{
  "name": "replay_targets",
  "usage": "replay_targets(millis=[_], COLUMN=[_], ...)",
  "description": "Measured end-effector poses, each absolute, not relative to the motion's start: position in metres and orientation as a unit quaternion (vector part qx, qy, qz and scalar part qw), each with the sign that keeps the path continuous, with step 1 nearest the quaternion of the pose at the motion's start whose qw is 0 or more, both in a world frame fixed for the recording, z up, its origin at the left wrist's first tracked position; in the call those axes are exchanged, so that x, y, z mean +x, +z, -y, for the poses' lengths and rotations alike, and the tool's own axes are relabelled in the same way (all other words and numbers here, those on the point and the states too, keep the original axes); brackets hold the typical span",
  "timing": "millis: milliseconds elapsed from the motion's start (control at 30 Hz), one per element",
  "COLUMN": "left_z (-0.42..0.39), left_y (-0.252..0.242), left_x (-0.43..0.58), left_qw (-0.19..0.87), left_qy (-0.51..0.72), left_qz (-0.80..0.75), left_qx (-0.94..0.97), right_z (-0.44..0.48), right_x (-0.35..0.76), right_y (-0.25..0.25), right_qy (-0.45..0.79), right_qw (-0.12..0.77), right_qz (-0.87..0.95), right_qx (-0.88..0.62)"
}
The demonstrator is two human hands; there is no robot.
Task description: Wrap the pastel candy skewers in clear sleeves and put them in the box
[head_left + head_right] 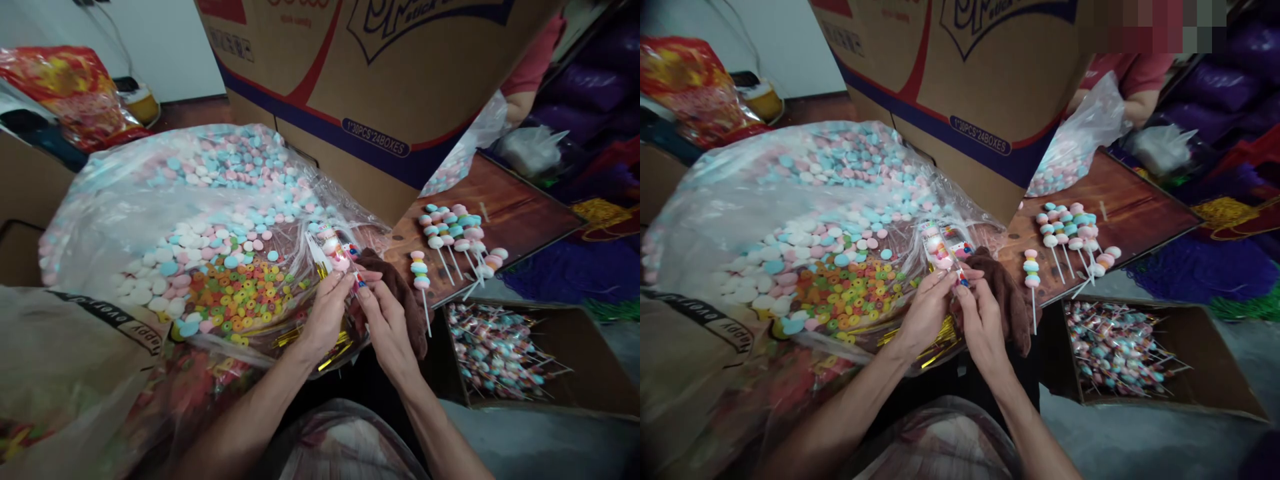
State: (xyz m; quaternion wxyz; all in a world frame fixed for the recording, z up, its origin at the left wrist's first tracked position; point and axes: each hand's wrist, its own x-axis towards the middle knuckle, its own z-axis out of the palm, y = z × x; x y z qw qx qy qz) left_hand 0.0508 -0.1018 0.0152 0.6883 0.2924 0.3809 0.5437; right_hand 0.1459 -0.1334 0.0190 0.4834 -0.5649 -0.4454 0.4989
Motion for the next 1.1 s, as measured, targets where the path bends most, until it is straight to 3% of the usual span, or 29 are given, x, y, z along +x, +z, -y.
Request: replay_targets(millis=[133, 267, 467, 600, 700, 933, 1100], left_z=[0.106, 0.101, 0.086, 0.083, 0.084, 0.084, 0.088], left_y=[0.026, 0.036, 0.028, 0.019, 0.016, 0.011, 0.006], left_x=[0.034, 0.011, -0.005, -0.004, -0.001, -0.003, 0.004], left_qw=[0.726, 0.755, 0.661, 0.613, 0.593, 0.621, 0.631], left_qy=[0.526, 0.523, 0.614, 0.631, 0.643, 0.624, 0.596], left_qz=[-0.328, -0.307, -0.355, -0.404, -0.420, -0.417, -0.426], left_qx=[0.296, 0.249, 0.244, 0.251, 0.242, 0.227, 0.255], right_z=[0.123, 0.116, 0.117, 0.122, 0.125, 0.124, 0.120], right_x=[0.133, 0.129, 0.145, 0.140, 0.132, 0.137, 0.149], right_y=[0.022, 0.025, 0.017, 0.003, -0.003, -0.004, 0.001], right_qy=[0.584, 0.609, 0.237, 0.101, 0.032, 0.107, 0.258], right_qw=[0.501, 0.418, 0.244, 0.126, 0.088, 0.138, 0.335], right_qz=[0.370, 0.460, 0.728, 0.781, 0.792, 0.745, 0.670], right_qx=[-0.521, -0.493, -0.595, -0.603, -0.603, -0.644, -0.610])
